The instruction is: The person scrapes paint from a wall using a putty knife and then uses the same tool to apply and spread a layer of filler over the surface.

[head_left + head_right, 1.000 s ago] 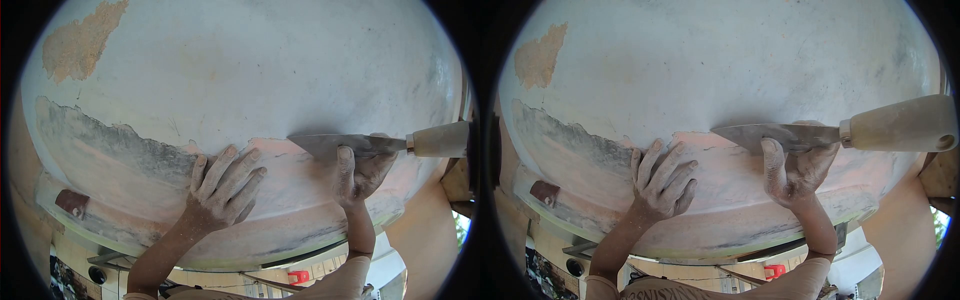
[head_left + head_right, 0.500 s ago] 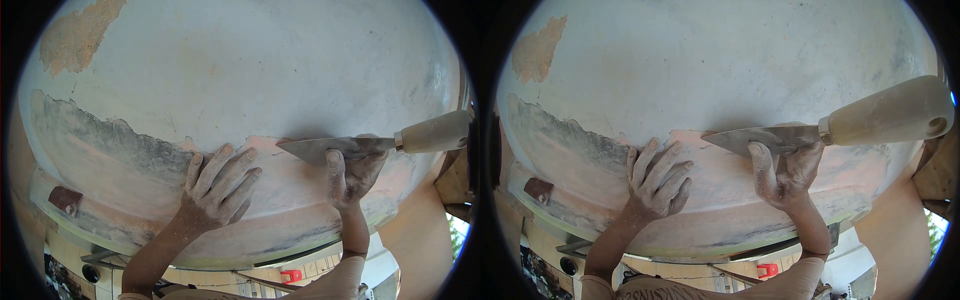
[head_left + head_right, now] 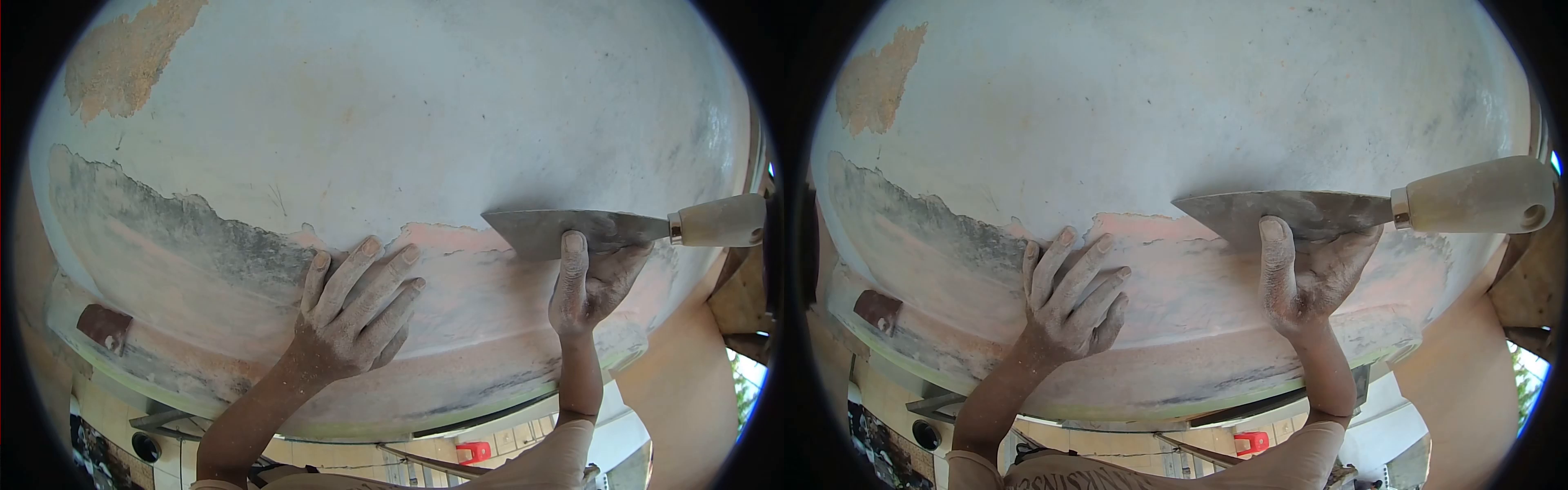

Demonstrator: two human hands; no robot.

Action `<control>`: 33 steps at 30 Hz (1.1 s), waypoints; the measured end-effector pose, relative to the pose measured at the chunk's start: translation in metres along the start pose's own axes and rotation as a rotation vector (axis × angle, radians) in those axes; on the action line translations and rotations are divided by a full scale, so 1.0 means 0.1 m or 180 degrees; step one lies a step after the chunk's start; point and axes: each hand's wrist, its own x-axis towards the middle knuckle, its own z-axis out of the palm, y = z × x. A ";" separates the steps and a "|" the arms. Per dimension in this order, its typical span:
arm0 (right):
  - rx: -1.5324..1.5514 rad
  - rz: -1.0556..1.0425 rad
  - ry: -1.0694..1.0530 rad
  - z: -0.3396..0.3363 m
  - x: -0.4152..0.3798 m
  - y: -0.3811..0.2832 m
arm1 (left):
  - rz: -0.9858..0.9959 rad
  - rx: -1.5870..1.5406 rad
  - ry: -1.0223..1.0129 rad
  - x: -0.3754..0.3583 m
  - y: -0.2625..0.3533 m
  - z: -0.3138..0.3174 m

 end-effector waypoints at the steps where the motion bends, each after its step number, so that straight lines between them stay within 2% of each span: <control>1: 0.0029 0.0053 0.0030 -0.01 -0.01 0.01 | -0.0012 0.0003 -0.0007 0.00 0.00 0.00; 2: -0.0062 -0.0279 -0.0047 0.01 -0.04 0.05 | -0.0009 0.0004 -0.0012 0.01 0.01 0.00; 6: 0.0240 0.0490 0.0256 0.04 0.07 -0.11 | 0.0003 0.0009 0.0038 0.00 0.01 0.01; 9: -0.0066 -0.0313 -0.0003 0.04 -0.01 -0.01 | 0.0014 -0.0001 0.0016 0.01 0.01 0.01; 10: 0.0234 0.0145 0.0091 -0.01 -0.02 0.01 | 0.0015 -0.0010 0.0026 0.01 0.00 0.01; 14: -0.0034 -0.0358 -0.0288 0.00 -0.01 -0.01 | -0.0001 -0.0020 0.0015 0.00 0.01 0.01; 16: 0.0132 0.0189 0.0102 0.00 0.03 -0.07 | -0.0003 -0.0018 0.0011 0.01 0.00 0.00; 22: -0.0129 -0.0396 -0.0185 -0.04 0.01 0.03 | -0.0026 -0.0034 -0.0013 0.00 0.00 0.00; 26: -0.0233 -0.0458 -0.0204 -0.01 -0.04 0.00 | -0.0040 -0.0008 -0.0003 -0.01 0.02 0.01; 29: -0.0025 -0.0072 -0.0140 -0.08 -0.02 0.06 | -0.0031 -0.0019 0.0005 0.00 0.01 0.00; 31: 0.0048 -0.0169 -0.0131 -0.05 -0.01 0.02 | -0.0022 -0.0016 0.0037 -0.01 0.02 0.01; 33: 0.0222 0.0269 0.0078 -0.06 0.00 -0.01 | 0.0004 0.0000 0.0044 -0.01 0.00 0.01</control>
